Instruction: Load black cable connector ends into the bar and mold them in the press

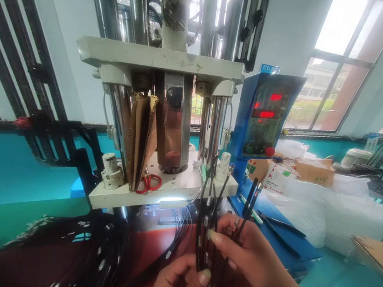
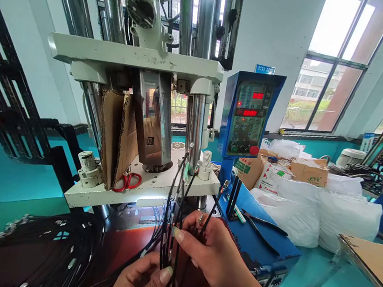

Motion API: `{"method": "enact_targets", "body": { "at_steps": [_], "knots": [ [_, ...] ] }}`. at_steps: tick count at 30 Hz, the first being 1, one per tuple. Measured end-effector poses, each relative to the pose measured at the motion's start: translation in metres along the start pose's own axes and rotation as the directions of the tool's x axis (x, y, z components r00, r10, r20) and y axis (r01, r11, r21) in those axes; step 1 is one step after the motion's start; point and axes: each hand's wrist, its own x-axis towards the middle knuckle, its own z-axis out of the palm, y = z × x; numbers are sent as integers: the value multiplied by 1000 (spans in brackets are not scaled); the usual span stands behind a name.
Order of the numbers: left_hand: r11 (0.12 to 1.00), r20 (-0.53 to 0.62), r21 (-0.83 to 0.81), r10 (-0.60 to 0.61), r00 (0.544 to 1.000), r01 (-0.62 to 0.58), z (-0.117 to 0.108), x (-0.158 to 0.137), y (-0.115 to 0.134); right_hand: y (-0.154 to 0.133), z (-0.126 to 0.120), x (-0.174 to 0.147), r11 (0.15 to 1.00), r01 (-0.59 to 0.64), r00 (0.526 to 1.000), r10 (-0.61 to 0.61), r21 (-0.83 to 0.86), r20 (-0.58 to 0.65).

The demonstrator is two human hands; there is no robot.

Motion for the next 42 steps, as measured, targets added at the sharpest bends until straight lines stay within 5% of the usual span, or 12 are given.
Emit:
{"method": "enact_targets", "body": {
  "at_steps": [13, 19, 28, 37, 42],
  "knots": [
    [998, -46, 50, -30, 999, 32, -1, 3, -3, 4, 3, 1, 985, 51, 998, -43, 165, -56],
    [987, -63, 161, -13, 998, 23, 0, 2, 3, 11, 4, 3, 991, 15, 992, 1, 131, -123],
    [993, -31, 116, -7, 999, 10, 4, 1, 5, 16, 2, 4, 994, 17, 994, -5, 107, -113],
    [967, -7, 251, 53, 999, -50, -4, 2, 2, 14, 1, 4, 988, 107, 990, -96, 107, -102],
    [989, 0, 148, -17, 1000, 17, -10, 6, -10, 17, 1, 3, 984, 115, 990, -101, 138, -103]
  ]
}}
